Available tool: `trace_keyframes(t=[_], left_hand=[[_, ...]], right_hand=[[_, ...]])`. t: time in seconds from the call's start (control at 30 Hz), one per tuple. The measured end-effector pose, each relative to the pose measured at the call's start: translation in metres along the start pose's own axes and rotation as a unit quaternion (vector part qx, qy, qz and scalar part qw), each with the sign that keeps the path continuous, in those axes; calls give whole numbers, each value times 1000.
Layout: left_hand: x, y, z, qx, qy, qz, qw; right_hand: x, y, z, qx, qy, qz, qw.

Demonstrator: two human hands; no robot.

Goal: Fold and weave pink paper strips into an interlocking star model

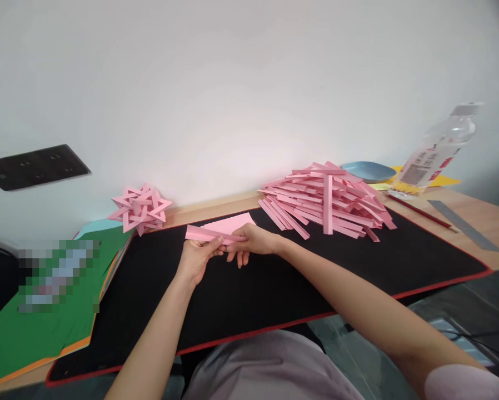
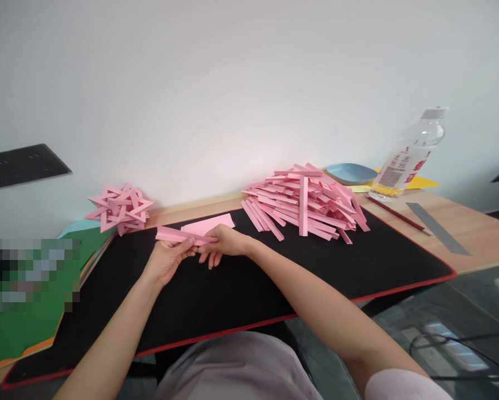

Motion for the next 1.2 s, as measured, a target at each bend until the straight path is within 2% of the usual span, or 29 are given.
trace_keyframes(t=[0.37,0.63,0.73,0.83,0.9,1.07,1.2], left_hand=[[0,4,4,3,-42,40,998],[0,4,-2,20,-4,29,999],[-1,-1,-3,14,-7,11,1000],[-2,-7,-3,-7,-16,-7,1000],[-2,-10,-3,-25,-18,-15,999],[0,-13,-8,-45,-3,-25,999],[0,-11,-6,-38,-13,-14,999]], right_hand=[[2,4,-1,-52,7,24,998],[1,17,1,-161,2,74,984],[-1,31,-4,-251,9,126,960],[-9,49,-22,-410,11,208,888],[-13,53,-30,-458,4,238,856],[-14,49,-34,-468,-13,243,849],[-8,40,-38,-458,-4,212,863]])
Point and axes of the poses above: each hand's wrist, its own x-axis towards the middle knuckle, its own y-axis out of the back of the hand, z = x × y, the point moved 10 cm from there along x, towards the middle knuckle, and after that the axes turned 13 degrees about y, right-handed, at the moved point
